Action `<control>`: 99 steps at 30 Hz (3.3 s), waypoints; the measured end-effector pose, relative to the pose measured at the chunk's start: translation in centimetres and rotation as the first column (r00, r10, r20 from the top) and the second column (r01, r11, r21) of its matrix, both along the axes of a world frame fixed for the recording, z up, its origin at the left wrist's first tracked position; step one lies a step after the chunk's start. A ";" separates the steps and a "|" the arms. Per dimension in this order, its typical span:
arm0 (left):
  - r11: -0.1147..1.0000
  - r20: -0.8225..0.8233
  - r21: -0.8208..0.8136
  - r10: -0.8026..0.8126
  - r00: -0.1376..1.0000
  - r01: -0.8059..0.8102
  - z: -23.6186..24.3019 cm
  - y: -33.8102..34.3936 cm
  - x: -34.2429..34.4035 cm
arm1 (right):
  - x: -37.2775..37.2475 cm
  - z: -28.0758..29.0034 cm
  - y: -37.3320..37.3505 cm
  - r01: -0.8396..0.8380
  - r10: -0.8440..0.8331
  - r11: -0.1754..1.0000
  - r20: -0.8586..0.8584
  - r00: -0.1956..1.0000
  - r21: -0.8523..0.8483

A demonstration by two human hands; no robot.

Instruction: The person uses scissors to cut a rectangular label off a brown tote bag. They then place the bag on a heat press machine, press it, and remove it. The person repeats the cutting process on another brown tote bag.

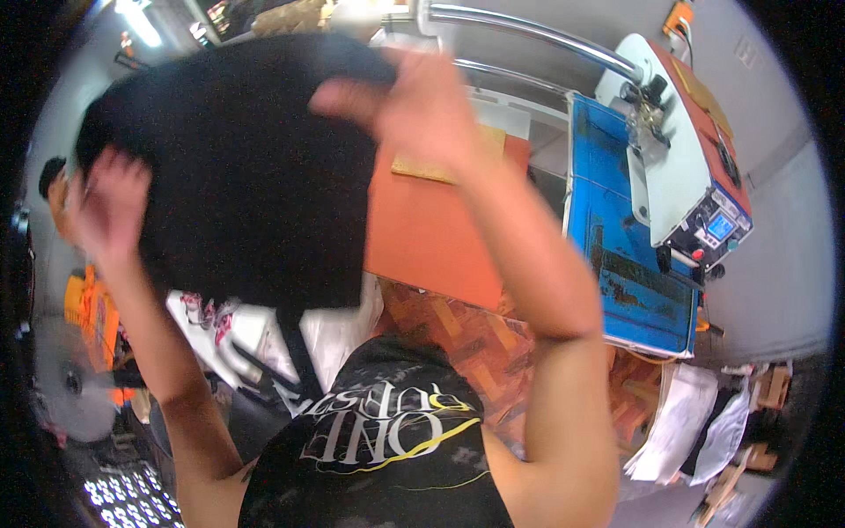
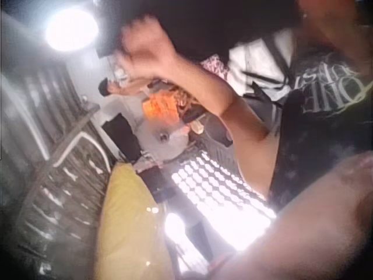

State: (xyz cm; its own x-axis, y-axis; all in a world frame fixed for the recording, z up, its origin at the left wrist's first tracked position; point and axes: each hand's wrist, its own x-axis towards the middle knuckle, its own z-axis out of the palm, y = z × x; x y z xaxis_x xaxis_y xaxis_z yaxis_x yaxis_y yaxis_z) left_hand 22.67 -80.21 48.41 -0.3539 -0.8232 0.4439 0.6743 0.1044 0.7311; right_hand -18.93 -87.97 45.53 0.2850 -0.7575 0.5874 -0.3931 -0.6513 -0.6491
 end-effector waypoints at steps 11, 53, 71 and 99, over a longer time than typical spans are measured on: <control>0.942 -0.005 -0.025 -0.335 0.942 0.335 -3.2 -23.6 -13.7 | -13.8 1.8 -7.8 0.331 -0.341 0.897 0.016 0.940 -0.293; 0.571 0.545 -0.819 0.807 0.226 -0.061 -36.2 -49.9 -26.3 | -12.6 -35.2 -26.8 0.671 -0.471 0.737 -0.648 0.599 0.084; 0.669 0.669 -0.732 0.671 -0.319 -0.128 -33.5 -62.4 -24.6 | -12.6 -34.4 -26.8 0.640 -0.476 0.736 -0.504 0.721 0.221; 0.603 0.597 -0.793 0.739 0.312 0.089 -35.4 -43.5 -27.5 | -9.2 -32.6 -24.0 0.659 -0.575 0.752 -0.525 0.628 -0.036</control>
State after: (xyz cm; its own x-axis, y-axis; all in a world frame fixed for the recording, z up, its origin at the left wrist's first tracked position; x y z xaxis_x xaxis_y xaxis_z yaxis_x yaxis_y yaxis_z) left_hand -4.83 -123.73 13.02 -0.6036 -0.6242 0.4960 -0.4716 0.7812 0.4091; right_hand -28.12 -111.93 12.94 -0.0761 -0.9232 0.3768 -0.9451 -0.0537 -0.3225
